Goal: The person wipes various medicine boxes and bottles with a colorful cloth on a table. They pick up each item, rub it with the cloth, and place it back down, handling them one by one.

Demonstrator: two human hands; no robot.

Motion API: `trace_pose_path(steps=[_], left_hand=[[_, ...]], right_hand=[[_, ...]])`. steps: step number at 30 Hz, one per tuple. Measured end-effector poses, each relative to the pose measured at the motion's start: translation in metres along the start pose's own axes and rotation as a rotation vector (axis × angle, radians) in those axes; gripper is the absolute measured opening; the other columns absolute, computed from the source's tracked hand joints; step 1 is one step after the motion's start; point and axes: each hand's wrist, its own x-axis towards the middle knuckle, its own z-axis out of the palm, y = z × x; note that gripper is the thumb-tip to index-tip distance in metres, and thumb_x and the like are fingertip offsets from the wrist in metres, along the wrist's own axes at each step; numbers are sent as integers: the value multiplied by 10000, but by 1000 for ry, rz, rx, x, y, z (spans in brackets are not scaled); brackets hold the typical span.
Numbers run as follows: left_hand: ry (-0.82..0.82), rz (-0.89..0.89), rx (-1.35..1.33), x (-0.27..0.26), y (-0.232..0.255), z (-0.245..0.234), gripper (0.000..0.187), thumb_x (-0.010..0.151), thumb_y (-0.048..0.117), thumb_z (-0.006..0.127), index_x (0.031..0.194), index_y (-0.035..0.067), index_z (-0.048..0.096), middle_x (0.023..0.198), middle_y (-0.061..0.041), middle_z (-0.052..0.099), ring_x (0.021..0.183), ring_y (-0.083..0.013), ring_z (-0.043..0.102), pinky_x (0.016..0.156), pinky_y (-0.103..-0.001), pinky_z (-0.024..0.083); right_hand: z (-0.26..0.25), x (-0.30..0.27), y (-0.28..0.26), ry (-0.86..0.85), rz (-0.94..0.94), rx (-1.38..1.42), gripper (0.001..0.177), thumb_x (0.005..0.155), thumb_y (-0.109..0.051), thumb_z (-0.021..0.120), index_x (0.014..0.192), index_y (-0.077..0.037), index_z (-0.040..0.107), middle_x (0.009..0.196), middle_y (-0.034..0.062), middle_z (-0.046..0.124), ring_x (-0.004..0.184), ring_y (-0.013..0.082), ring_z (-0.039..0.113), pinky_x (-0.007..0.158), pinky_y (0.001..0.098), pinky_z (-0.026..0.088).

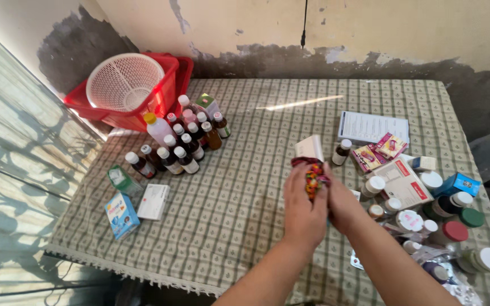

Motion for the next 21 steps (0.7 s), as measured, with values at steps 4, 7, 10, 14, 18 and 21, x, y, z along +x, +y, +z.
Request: trace_pose_path(steps=[4,7,10,14,18,21], left_hand=[[220,48,48,34,-9,-54,476,959,143,609,1408,8,528,1559,-217,470,1488,-427,375,1226,-493,285],[227,-10,57,48,-16,-104,438,972,151,588,1391,26,555,1554,-191,493,1482,-399,408,1237,-475,302],[191,51,113,34,-13,-124,509,995,142,575,1474,2,480,1599,-201,448,1531,-425,323,1238,-491,261],[13,76,85,-1,-6,-141,528,983,114,595,1481,-5,466,1587,-209,450,1527,-438,328,1236,-498,272],[-16,191,99,4,-11,-165,521,935,57,598,1445,2,507,1568,-223,477,1510,-448,357,1238,-492,283],[129,176,35,33,-23,-183,479,952,42,584,1426,0,524,1525,-210,529,1456,-390,459,1218,-454,336]], right_hand=[[60,-24,16,-20,-59,-410,657,998,-546,283,1509,-166,447,1479,50,587,1332,173,559,1095,356,439],[89,-34,37,-41,-175,-757,703,1022,-568,258,1518,-103,438,1514,60,555,1378,154,519,1133,323,395],[117,-26,53,-62,-194,-524,689,1029,-549,269,1514,-89,436,1515,66,528,1370,163,500,1124,327,395],[141,-13,44,-72,-135,-44,725,1042,-560,270,1456,-15,509,1374,159,623,1227,257,601,1046,389,481],[164,-15,23,-14,-297,-118,587,1052,-426,422,1497,-48,475,1349,99,623,1208,208,585,1005,383,493],[188,-23,16,15,-389,-410,622,975,-261,596,1543,-135,375,1376,92,624,1247,172,584,1022,361,497]])
